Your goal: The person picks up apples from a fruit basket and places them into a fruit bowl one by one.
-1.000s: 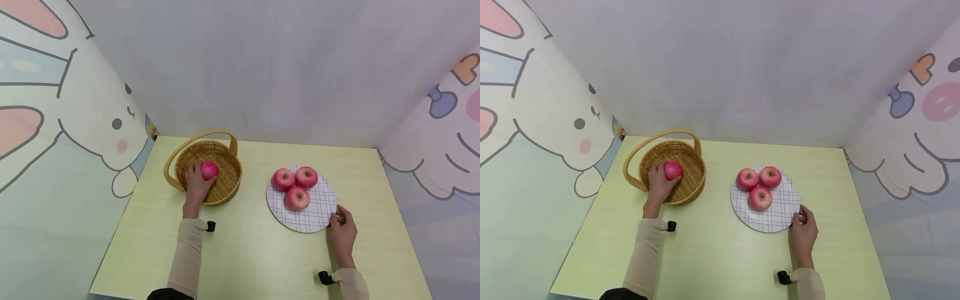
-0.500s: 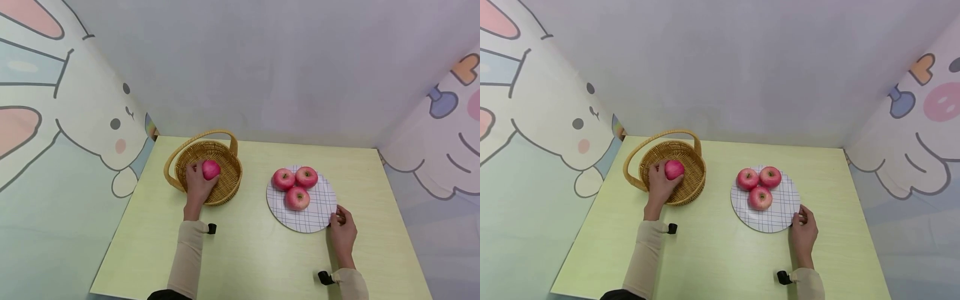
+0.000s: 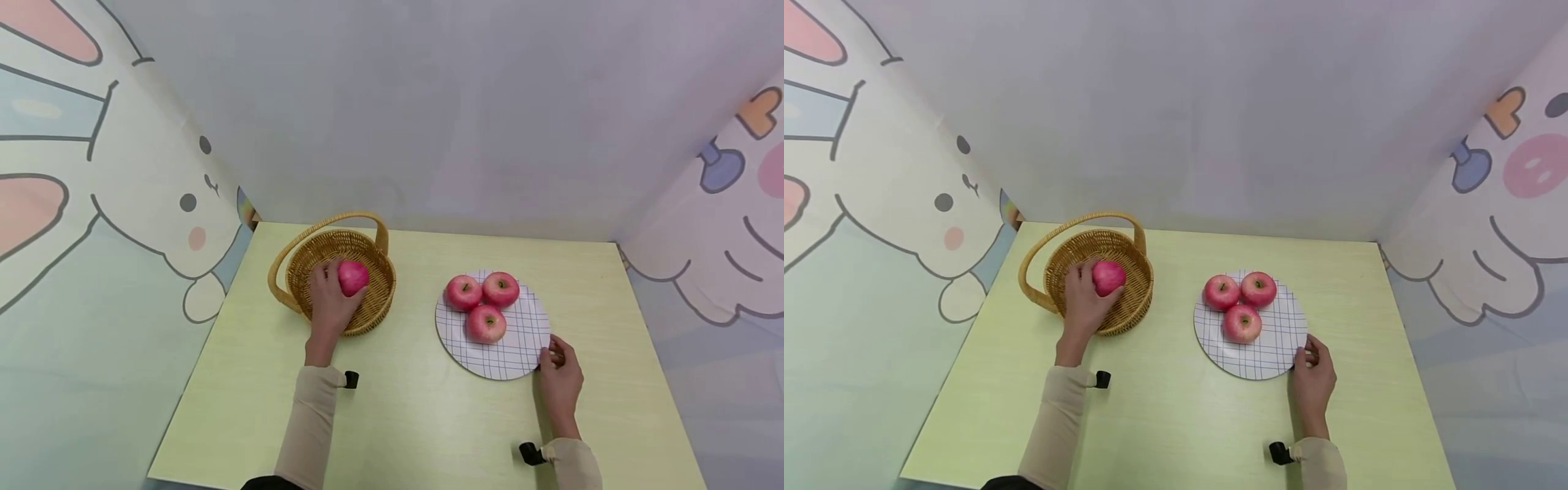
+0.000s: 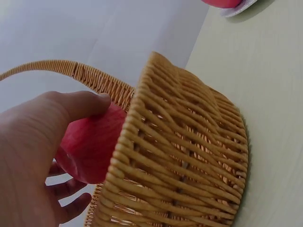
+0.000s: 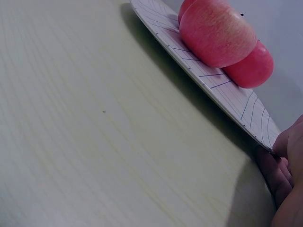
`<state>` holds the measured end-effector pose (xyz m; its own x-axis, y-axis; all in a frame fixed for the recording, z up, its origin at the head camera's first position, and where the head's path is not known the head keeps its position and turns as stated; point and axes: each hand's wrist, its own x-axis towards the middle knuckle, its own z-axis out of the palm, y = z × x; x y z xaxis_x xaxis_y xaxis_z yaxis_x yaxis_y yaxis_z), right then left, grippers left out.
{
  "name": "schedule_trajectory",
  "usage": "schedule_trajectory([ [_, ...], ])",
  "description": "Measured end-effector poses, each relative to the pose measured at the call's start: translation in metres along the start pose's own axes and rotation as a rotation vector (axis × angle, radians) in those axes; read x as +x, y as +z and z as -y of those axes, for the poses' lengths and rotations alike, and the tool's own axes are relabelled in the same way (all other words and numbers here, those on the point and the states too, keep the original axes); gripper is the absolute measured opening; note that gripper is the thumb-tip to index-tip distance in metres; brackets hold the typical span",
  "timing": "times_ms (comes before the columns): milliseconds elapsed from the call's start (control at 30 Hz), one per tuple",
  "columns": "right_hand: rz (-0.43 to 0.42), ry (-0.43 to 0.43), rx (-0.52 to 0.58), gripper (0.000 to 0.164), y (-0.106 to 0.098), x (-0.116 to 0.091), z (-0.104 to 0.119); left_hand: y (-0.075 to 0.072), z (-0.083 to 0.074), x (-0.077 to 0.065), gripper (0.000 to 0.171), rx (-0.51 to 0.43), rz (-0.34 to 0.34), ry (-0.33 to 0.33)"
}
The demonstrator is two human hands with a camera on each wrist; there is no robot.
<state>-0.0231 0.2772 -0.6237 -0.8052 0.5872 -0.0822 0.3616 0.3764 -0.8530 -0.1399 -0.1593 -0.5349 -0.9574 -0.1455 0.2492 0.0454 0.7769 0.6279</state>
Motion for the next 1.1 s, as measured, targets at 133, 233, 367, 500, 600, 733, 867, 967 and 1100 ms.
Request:
schedule_trajectory([
  [133, 0.002, 0.001, -0.005, 0.042, 0.0, 0.0, 0.0, 0.001, -0.006, -0.001, 0.087, -0.009, -0.004, 0.009],
  [233, 0.002, 0.0, -0.007, 0.043, 0.0, 0.0, 0.0, 0.0, -0.011, -0.003, 0.084, -0.024, 0.001, 0.02],
  [367, -0.002, 0.006, -0.012, 0.042, 0.0, 0.001, -0.001, 0.0, -0.019, -0.007, 0.08, -0.038, -0.013, 0.059],
  [500, -0.006, 0.01, -0.017, 0.042, 0.0, 0.001, -0.001, 0.002, -0.026, -0.009, 0.077, -0.033, -0.017, 0.108],
  [600, -0.006, 0.009, -0.019, 0.042, 0.0, 0.001, -0.001, 0.005, -0.031, -0.01, 0.077, -0.02, -0.006, 0.151],
  [733, -0.008, 0.015, -0.016, 0.042, 0.0, 0.0, -0.001, 0.009, -0.04, -0.012, 0.078, -0.01, -0.005, 0.225],
  [867, -0.008, 0.017, -0.008, 0.042, 0.0, 0.0, -0.001, 0.012, -0.048, -0.015, 0.077, -0.003, -0.015, 0.288],
  [967, -0.006, 0.011, -0.007, 0.042, 0.001, 0.0, -0.001, 0.016, -0.054, -0.017, 0.076, 0.014, -0.008, 0.31],
  [1100, -0.006, 0.009, -0.014, 0.042, 0.001, 0.001, 0.0, 0.02, -0.062, -0.022, 0.077, 0.032, 0.007, 0.336],
])
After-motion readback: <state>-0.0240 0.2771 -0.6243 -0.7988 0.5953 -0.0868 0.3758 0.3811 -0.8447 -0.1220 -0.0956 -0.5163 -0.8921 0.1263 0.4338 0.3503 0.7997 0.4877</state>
